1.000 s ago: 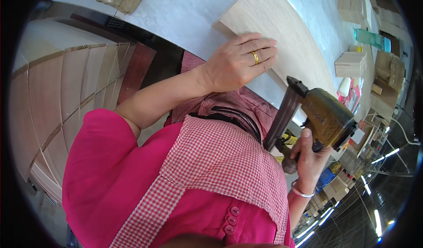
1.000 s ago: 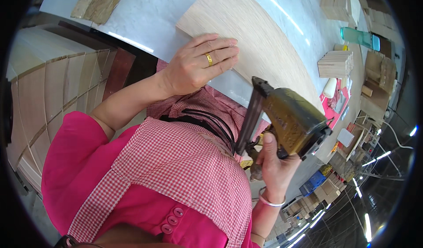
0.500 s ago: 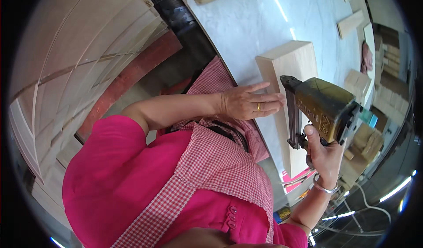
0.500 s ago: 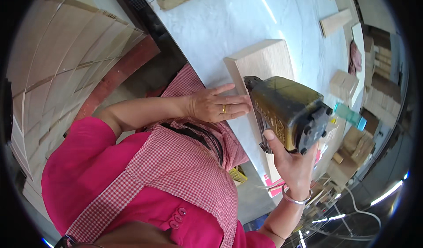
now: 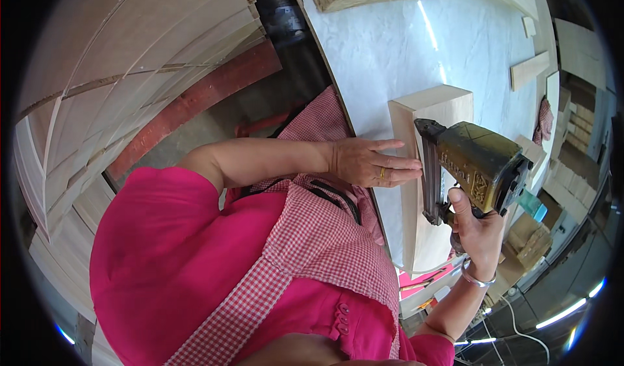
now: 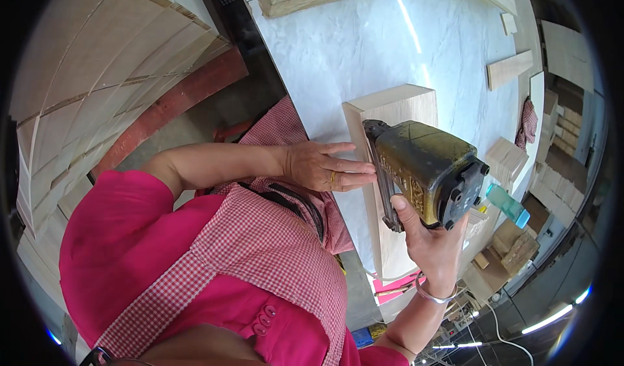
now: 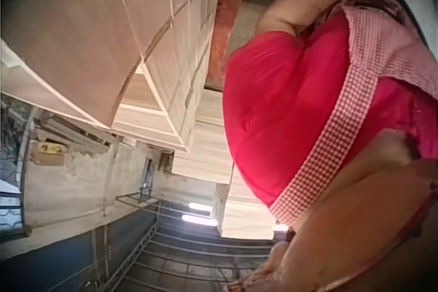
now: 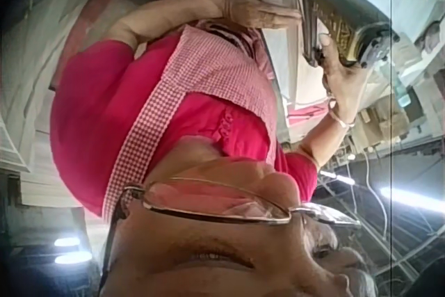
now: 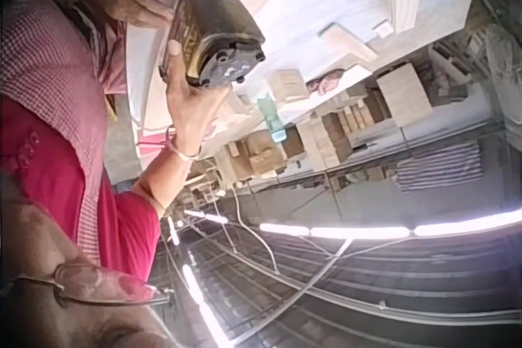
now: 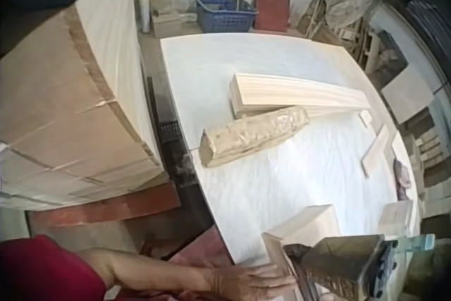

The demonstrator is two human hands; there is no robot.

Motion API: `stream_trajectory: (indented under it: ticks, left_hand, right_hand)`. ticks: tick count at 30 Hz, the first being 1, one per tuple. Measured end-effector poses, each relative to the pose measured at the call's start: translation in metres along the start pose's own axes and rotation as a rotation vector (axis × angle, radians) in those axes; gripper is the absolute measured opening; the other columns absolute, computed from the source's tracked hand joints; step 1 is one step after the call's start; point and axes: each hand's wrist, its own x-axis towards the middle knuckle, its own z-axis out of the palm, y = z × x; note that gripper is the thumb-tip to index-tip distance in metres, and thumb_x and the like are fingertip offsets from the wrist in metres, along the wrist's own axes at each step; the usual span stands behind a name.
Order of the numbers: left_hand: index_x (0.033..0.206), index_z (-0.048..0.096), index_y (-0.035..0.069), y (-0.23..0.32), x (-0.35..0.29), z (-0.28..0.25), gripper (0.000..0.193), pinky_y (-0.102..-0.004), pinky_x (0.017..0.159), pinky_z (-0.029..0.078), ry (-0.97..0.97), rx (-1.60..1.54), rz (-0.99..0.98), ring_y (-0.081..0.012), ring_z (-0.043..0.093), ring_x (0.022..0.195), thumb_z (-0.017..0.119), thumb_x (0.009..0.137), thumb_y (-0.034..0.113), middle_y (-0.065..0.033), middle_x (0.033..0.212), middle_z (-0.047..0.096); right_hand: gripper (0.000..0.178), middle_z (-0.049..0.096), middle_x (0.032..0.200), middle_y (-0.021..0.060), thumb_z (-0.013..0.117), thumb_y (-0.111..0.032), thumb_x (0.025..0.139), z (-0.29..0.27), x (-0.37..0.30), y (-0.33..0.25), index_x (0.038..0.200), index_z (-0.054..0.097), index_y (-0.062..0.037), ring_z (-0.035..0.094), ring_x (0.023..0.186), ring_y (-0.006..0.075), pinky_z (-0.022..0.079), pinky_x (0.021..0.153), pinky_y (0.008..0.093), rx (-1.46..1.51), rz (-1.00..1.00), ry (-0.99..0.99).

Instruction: Assembling wooden drawer or box components using wood glue and a pneumatic nail gun.

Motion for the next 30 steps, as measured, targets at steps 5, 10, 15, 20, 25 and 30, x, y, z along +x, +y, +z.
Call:
stream_trajectory:
  ticks: [5,10,15,20,25,30]
  left_hand:
    - [0.126,0.057,0.008,0.0,0.0,-0.003,0.035,-0.0473,0.117,0.025,-0.008,-0.005,0.013,-0.0151,0.04,0.138,0.055,0.093,0.019,-0.0046,0.14,0.054]
    - [0.127,0.058,0.008,0.003,0.001,-0.009,0.036,-0.045,0.115,0.029,-0.028,0.026,0.006,-0.0142,0.042,0.136,0.057,0.093,0.019,-0.004,0.137,0.056]
    - [0.127,0.061,0.011,0.001,0.001,-0.006,0.037,-0.0438,0.116,0.029,-0.012,0.058,0.002,-0.0128,0.043,0.135,0.059,0.092,0.021,-0.0017,0.135,0.057]
    - [0.128,0.06,0.011,0.002,0.0,-0.006,0.038,-0.0436,0.116,0.03,-0.042,0.04,0.001,-0.0122,0.043,0.134,0.059,0.092,0.02,-0.0012,0.134,0.058]
    - [0.127,0.062,0.01,-0.001,0.0,-0.003,0.037,-0.0441,0.117,0.028,-0.021,0.053,0.014,-0.0121,0.043,0.134,0.059,0.091,0.021,-0.0013,0.134,0.058]
    - [0.122,0.065,0.01,0.0,0.001,-0.003,0.034,-0.0449,0.118,0.025,-0.009,0.05,-0.001,-0.0123,0.042,0.135,0.059,0.091,0.021,-0.002,0.134,0.058]
  right_hand:
    - [0.046,0.068,0.109,0.0122,0.081,-0.017,0.082,-0.001,0.003,-0.005,0.116,0.059,0.0042,0.063,0.095,0.0204,0.049,0.086,0.0322,0.022,0.017,-0.03]
    - [0.034,0.059,0.069,-0.0014,0.078,-0.029,0.086,-0.011,0.012,0.019,0.1,0.065,-0.0009,0.047,0.048,0.0035,0.036,0.043,0.0196,-0.027,-0.309,0.093]
    - [0.032,0.06,0.069,-0.0008,0.077,-0.024,0.086,-0.022,0.031,0.021,0.102,0.062,-0.0002,0.046,0.045,0.0037,0.035,0.039,0.0196,0.081,-0.277,0.177]
    - [0.031,0.06,0.07,0.0,0.077,-0.022,0.087,-0.024,0.037,0.017,0.103,0.061,-0.0003,0.046,0.044,0.004,0.035,0.038,0.0197,0.08,-0.272,0.132]
    - [0.032,0.061,0.071,0.0004,0.077,-0.022,0.087,-0.026,0.046,0.019,0.105,0.061,-0.0008,0.046,0.044,0.0042,0.036,0.038,0.0195,0.083,-0.305,0.092]
    - [0.032,0.06,0.07,0.0002,0.078,-0.023,0.086,-0.027,0.049,0.015,0.103,0.062,-0.0011,0.047,0.045,0.0043,0.036,0.038,0.0195,0.053,-0.302,0.094]
